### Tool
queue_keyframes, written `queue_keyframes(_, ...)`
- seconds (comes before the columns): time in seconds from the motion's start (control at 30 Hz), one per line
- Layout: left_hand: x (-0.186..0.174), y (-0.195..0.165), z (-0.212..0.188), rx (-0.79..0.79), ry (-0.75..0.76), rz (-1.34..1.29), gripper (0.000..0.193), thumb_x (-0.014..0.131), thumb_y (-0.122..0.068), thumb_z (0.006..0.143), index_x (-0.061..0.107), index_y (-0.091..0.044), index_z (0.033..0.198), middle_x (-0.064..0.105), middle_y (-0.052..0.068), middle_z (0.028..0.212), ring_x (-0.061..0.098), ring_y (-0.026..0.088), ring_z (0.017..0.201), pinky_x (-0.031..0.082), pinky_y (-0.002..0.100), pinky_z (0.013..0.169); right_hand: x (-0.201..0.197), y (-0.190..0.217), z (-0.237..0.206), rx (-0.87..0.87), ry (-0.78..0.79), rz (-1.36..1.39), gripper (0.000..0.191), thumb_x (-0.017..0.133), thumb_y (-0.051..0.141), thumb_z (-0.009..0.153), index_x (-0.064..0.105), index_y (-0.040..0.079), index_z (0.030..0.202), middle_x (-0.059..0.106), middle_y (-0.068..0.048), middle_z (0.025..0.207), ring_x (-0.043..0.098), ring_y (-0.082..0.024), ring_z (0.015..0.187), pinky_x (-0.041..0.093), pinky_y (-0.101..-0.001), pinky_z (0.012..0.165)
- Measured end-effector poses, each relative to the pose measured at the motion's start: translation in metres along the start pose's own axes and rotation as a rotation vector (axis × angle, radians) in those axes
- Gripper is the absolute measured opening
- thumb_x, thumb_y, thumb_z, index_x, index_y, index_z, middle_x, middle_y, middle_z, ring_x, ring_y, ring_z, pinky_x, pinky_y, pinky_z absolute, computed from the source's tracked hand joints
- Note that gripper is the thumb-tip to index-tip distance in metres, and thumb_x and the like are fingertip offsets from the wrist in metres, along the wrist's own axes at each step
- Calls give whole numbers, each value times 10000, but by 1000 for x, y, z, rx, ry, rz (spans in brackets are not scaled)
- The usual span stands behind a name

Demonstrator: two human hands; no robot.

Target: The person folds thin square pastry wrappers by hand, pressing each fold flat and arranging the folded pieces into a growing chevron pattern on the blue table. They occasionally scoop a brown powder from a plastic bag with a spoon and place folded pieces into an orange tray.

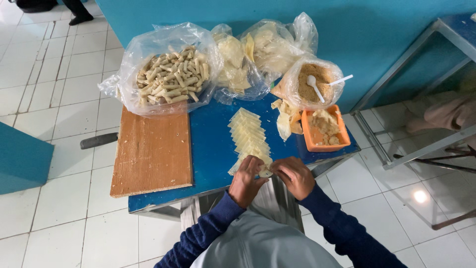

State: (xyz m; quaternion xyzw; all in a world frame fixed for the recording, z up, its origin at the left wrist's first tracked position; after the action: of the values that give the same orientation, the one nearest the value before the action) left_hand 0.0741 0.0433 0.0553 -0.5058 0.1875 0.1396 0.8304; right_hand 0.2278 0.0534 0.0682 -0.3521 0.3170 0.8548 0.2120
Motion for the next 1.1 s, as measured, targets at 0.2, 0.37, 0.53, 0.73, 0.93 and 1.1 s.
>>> queue_keyframes(0.2,-3,-14,0,250,-49,113,227,701,-2,780,621,15,991,601,150,1027,587,368,1013,507,434,868,13,-27,7,241,77,42,64,719,73,887,691,78,944,705,-66,898,666,-283,869,520,-396,729)
queue_keyframes(0.37,0,-11,16,368,-11,316,71,603,-51,783,632,-35,846,664,82,915,612,298,950,477,429,850,20,-32,19,296,72,92,46,692,35,877,668,61,906,687,-80,884,653,-281,851,517,-386,707)
queue_keyframes(0.53,0,5,32,152,7,212,31,594,-52,884,602,-30,865,622,112,894,584,345,890,475,436,812,14,-14,22,117,-16,10,103,735,28,834,697,65,922,678,-77,901,618,-313,900,498,-413,782)
queue_keyframes(0.73,-2,3,22,149,33,129,84,647,-53,881,642,-16,956,535,159,1025,584,370,986,486,452,832,8,-1,17,-34,-9,13,160,736,39,833,707,45,990,675,-102,987,616,-324,935,510,-423,788)
queue_keyframes(0.93,3,11,21,120,74,143,157,682,-84,814,642,-3,942,521,165,1070,581,372,1054,493,454,871,10,-2,22,-52,31,15,146,764,87,842,717,59,977,696,-74,966,632,-291,933,518,-410,796)
queue_keyframes(1.1,1,15,28,112,85,80,79,659,-81,892,622,-11,900,541,155,1040,612,359,1011,516,445,842,14,-6,23,-60,68,69,131,768,122,845,737,80,964,714,-35,944,632,-264,908,519,-385,787)
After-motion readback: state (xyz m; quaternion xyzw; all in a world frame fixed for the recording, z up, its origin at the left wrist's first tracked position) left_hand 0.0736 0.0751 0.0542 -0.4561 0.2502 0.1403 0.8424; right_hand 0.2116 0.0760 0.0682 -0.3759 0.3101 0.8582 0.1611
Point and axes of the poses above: each hand's wrist, its own z-axis towards the middle knuckle, its own x-axis out of the palm, y = z × x, the point moved 8 cm from there along z, towards the middle knuckle
